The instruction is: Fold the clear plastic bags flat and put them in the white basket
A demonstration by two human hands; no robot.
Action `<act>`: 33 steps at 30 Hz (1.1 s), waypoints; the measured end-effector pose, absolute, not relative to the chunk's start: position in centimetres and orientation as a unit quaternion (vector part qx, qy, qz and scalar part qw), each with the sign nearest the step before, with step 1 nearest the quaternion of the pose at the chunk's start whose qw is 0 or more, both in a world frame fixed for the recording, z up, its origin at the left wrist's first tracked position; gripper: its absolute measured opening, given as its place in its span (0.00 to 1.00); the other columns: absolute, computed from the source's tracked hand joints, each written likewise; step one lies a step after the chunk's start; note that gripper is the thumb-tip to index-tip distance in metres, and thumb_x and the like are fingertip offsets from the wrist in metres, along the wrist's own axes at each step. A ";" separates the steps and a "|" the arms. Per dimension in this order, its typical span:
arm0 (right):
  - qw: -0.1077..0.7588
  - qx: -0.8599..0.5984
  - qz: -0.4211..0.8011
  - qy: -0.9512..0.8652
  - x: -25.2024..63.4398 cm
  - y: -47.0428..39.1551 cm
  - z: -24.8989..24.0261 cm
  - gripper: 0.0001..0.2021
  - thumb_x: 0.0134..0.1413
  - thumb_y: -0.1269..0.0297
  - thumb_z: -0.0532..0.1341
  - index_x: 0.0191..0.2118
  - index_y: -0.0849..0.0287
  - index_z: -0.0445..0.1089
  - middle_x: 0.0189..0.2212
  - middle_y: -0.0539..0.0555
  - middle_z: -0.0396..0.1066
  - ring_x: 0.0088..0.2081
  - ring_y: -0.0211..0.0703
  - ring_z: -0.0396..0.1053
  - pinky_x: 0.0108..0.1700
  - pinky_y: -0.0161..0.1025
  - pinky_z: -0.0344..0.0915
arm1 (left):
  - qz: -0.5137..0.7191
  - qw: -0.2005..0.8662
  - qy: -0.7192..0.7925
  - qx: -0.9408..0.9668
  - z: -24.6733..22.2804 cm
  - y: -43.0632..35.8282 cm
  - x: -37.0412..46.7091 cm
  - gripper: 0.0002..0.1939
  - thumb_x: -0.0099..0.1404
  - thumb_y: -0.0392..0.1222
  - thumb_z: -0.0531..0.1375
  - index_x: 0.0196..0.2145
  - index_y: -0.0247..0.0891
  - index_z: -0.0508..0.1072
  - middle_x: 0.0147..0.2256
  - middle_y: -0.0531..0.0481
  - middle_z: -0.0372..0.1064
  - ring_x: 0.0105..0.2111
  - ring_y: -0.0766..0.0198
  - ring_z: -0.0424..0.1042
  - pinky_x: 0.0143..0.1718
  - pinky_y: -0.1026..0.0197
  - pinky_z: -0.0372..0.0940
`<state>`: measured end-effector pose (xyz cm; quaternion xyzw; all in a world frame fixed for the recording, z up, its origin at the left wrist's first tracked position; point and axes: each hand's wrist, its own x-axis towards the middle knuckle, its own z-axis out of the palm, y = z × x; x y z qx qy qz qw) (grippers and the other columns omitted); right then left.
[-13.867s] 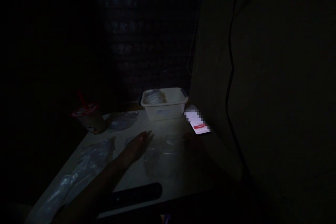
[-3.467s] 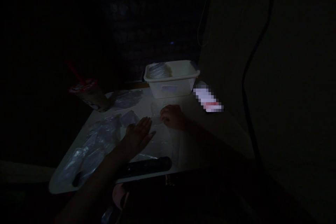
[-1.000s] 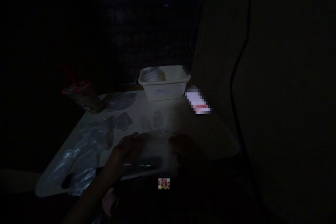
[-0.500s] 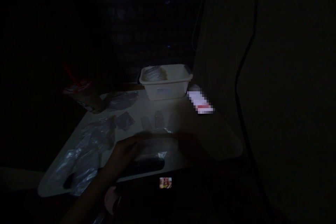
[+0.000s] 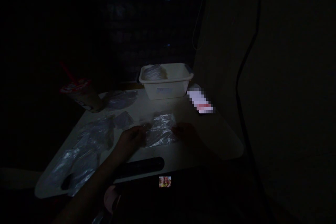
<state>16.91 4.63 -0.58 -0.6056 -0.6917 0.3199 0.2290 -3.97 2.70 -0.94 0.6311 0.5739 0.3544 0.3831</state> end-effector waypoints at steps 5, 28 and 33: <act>0.251 -0.614 0.372 -0.650 16.6 4.7 0.1 0.12 0.44 0.60 0.51 0.19 0.61 0.63 0.17 0.49 0.66 0.22 0.36 0.64 0.24 0.32 0.58 | 0.378 0.377 0.584 0.611 -1.0 3.2 -3.9 0.13 0.54 0.43 0.51 0.32 0.32 0.67 0.22 0.50 0.68 0.20 0.67 0.66 0.21 0.66 0.61; 0.258 -0.648 0.453 -0.555 16.0 5.2 0.1 0.05 0.41 0.69 0.54 0.29 0.62 0.62 0.21 0.50 0.66 0.22 0.36 0.66 0.23 0.31 0.61 | 0.043 -0.028 0.527 0.848 -2.0 2.3 -2.2 0.24 0.62 0.44 0.41 0.52 0.26 0.50 0.54 0.35 0.45 0.54 0.53 0.44 0.49 0.46 0.47; 0.265 -0.675 0.321 -0.609 16.9 5.0 0.9 0.12 0.43 0.68 0.53 0.37 0.62 0.63 0.29 0.54 0.69 0.29 0.40 0.68 0.30 0.36 0.64 | 0.036 -0.056 0.530 0.845 -2.2 1.7 -2.4 0.25 0.62 0.45 0.39 0.53 0.26 0.49 0.55 0.36 0.43 0.55 0.53 0.42 0.50 0.44 0.43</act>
